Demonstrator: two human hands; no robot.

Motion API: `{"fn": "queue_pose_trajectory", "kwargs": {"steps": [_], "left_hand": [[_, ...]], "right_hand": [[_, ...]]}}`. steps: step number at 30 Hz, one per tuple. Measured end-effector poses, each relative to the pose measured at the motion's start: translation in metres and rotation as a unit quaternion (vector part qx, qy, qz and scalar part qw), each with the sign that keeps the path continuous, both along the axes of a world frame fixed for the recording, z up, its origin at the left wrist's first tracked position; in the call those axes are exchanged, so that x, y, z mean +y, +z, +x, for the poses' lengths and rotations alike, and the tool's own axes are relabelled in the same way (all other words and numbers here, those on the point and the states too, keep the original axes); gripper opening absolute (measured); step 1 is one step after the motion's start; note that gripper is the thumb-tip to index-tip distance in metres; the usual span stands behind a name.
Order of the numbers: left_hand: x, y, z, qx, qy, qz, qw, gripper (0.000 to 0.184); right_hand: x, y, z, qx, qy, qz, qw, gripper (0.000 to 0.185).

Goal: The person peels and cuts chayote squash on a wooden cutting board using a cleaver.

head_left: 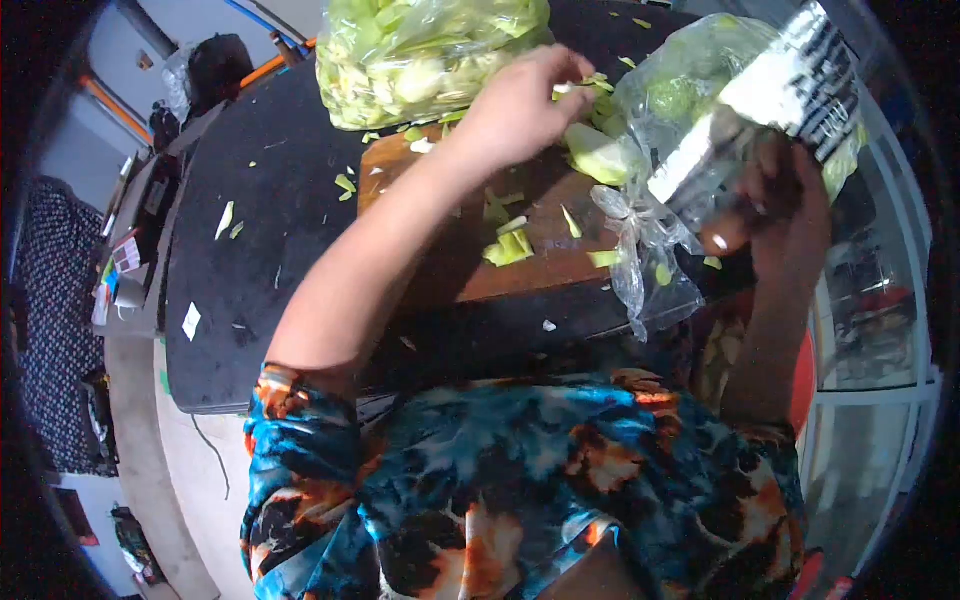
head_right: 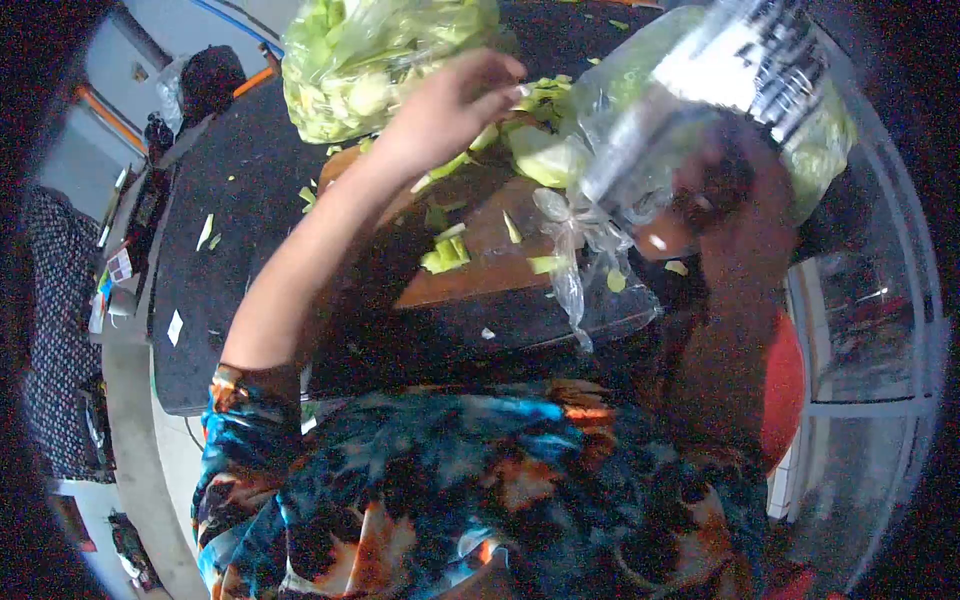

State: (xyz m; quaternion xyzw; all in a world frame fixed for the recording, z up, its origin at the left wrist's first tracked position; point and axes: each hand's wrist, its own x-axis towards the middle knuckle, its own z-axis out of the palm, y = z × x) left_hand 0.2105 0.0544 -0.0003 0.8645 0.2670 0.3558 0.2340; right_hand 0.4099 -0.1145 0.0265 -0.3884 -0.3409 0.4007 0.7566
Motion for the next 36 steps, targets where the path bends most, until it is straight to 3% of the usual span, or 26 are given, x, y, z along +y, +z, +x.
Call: {"fn": "queue_pose_trajectory", "kwargs": {"steps": [1, 2, 4, 5, 8, 12, 13, 16, 17, 18, 21, 24, 27, 32, 34, 36], "left_hand": [[0.014, -0.006, 0.007, 0.087, -0.026, 0.0, 0.996, 0.041], [0.024, -0.015, 0.013, 0.113, -0.117, -0.088, 0.983, 0.05], [0.029, -0.025, 0.031, 0.193, -0.199, 0.038, 0.96, 0.054], [0.033, -0.03, 0.037, 0.204, -0.246, -0.001, 0.948, 0.057], [0.0, 0.007, 0.041, 0.364, -0.198, 0.016, 0.91, 0.059], [-0.031, 0.0, 0.028, 0.393, -0.075, 0.173, 0.9, 0.061], [-0.043, 0.004, 0.018, 0.356, -0.057, 0.125, 0.925, 0.049], [-0.031, -0.027, -0.013, 0.085, -0.044, 0.127, 0.987, 0.049], [-0.032, -0.027, -0.028, 0.054, -0.013, 0.13, 0.99, 0.046], [-0.028, -0.031, -0.042, 0.051, 0.007, 0.031, 0.998, 0.045], [-0.031, -0.032, -0.079, -0.115, 0.046, -0.293, 0.948, 0.037], [-0.032, -0.039, -0.105, -0.269, -0.01, -0.334, 0.903, 0.038], [-0.04, -0.034, -0.116, -0.159, 0.053, -0.2, 0.965, 0.036], [-0.032, -0.053, -0.119, -0.094, -0.022, -0.239, 0.966, 0.041], [-0.029, -0.051, -0.117, -0.08, 0.001, -0.207, 0.975, 0.046], [-0.035, -0.047, -0.119, -0.166, 0.064, -0.314, 0.933, 0.058]], "right_hand": [[-0.011, -0.002, 0.017, -0.003, 0.057, 0.034, 0.998, 0.024], [-0.018, -0.004, 0.027, -0.007, 0.114, 0.068, 0.991, 0.024], [-0.025, -0.013, 0.028, -0.007, 0.086, 0.031, 0.996, 0.024], [-0.027, -0.017, 0.027, -0.005, 0.071, 0.012, 0.997, 0.024], [-0.027, -0.02, 0.016, -0.013, 0.125, -0.025, 0.992, 0.026], [-0.012, -0.032, 0.004, -0.028, 0.138, -0.064, 0.988, 0.033], [-0.012, -0.032, -0.005, -0.001, 0.109, -0.061, 0.992, 0.028], [-0.008, -0.029, -0.022, 0.003, 0.088, -0.064, 0.994, 0.022], [-0.007, -0.029, -0.027, 0.007, 0.104, -0.06, 0.993, 0.019], [-0.005, -0.029, -0.032, 0.01, 0.12, -0.056, 0.991, 0.017], [0.003, -0.029, -0.05, -0.008, 0.18, -0.046, 0.983, 0.015], [0.021, -0.031, -0.076, -0.092, 0.223, -0.053, 0.969, 0.015], [0.039, -0.035, -0.089, -0.184, 0.23, -0.036, 0.955, 0.014], [0.032, -0.02, -0.105, -0.281, 0.186, -0.092, 0.937, 0.014], [0.021, -0.019, -0.104, -0.316, 0.163, -0.053, 0.933, 0.031], [0.01, -0.013, -0.098, -0.379, 0.151, 0.009, 0.913, 0.05]]}}
